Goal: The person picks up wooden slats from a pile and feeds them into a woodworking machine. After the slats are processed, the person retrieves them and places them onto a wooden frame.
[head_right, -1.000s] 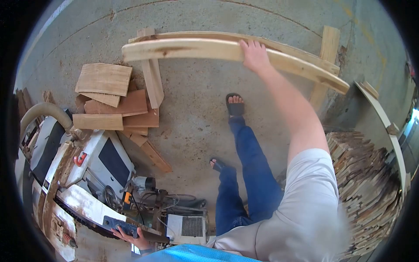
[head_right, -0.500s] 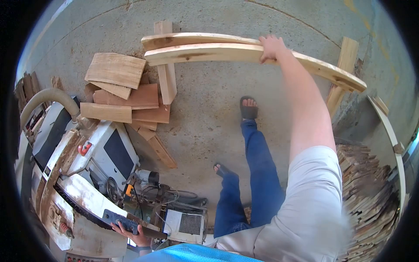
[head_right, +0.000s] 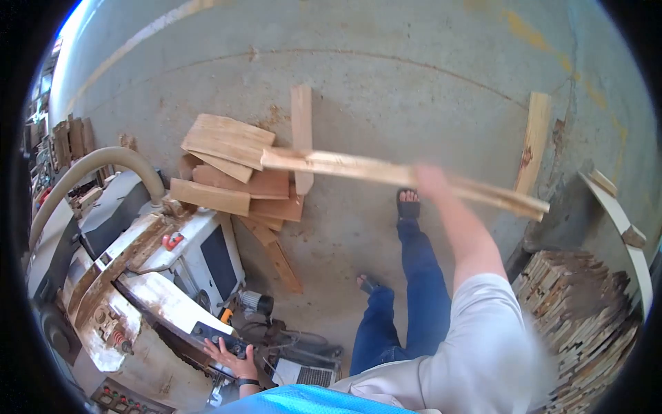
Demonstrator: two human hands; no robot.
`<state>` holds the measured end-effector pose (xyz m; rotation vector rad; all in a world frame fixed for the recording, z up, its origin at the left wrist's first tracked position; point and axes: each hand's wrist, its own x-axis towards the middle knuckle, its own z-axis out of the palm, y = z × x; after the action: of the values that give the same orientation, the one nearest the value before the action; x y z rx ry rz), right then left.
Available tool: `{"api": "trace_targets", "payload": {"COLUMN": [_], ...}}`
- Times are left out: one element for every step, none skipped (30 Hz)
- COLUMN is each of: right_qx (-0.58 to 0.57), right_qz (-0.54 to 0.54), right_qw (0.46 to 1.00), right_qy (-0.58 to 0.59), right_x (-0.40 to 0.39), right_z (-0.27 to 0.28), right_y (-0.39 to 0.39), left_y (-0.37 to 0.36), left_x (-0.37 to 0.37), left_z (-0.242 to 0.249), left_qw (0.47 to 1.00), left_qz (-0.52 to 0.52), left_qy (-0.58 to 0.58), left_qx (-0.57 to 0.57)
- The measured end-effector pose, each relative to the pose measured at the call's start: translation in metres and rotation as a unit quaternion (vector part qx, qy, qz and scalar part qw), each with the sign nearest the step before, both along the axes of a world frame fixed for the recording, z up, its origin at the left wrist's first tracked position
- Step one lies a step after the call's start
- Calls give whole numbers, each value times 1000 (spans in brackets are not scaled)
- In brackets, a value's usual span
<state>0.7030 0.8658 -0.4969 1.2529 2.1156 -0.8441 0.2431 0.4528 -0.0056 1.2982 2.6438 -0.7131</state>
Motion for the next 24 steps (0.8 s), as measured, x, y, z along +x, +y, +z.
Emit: {"api": "trace_targets", "payload": {"right_qx": [-7,-58,-62,-85,-87,-95,-93,-97,-85,-88,-95,-88,-88,-67,-47,-28,-10,-15,-21,-6,-9,-6,11,13], "right_qz": [-2,-14,-28,-23,-32,-53,-57,-64,-83,-92,-116,-124,-156,-149,-169,-188,-181,-223,-266,-260,-290,-318,-306,-328], "right_qw": [1000,998,998,996,996,994,993,992,991,990,987,986,982,985,982,978,979,971,961,963,954,945,948,941], "right_qy": [-1,-5,4,0,12,25,37,43,63,68,58,74,56,62,72,83,88,78,69,75,73,76,85,82], "right_x": [3,1,5,11,13,16,21,26,30,32,31,33,25,22,21,20,17,15,13,16,15,8,1,1], "right_z": [16,54,77,95,126,153,172,193,216,236,261,280,310,323,333,343,352,358,363,370,383,392,401,412], "right_y": [-16,-21,-35,-46,-54,-59,-67,-69,-71,-70,-65,-59,-49,-38,-29,-18,-3,17,34,51,67,92,116,133], "left_y": [0,-2,-1,1,4,7,7,9,11,13,9,7,7,8,1,-6,-12,-1,6,4,-9,-10,-2,-5], "left_x": [1,1,1,3,6,6,6,6,7,9,7,7,6,4,1,-2,-5,-5,-3,-16,-40,-61,-68,-63], "left_z": [-1,-2,-1,0,2,4,4,6,8,8,7,9,11,10,5,3,2,7,17,2,-21,-43,-57,-61], "left_qw": [1000,1000,1000,999,999,998,998,997,997,996,996,996,995,993,995,995,995,996,986,985,991,917,915,926], "left_qz": [-1,6,12,11,36,62,69,71,80,89,85,90,99,107,91,95,89,83,130,134,-41,-206,-190,-181], "left_qy": [6,6,6,12,5,-4,-8,-5,-6,-8,-10,-8,-16,-25,-19,-19,-31,-42,-106,-107,100,308,316,298], "left_qx": [17,13,9,30,6,-17,-11,13,-5,-22,-16,7,-14,-35,-22,-2,-10,-18,-10,6,81,150,165,146]}}
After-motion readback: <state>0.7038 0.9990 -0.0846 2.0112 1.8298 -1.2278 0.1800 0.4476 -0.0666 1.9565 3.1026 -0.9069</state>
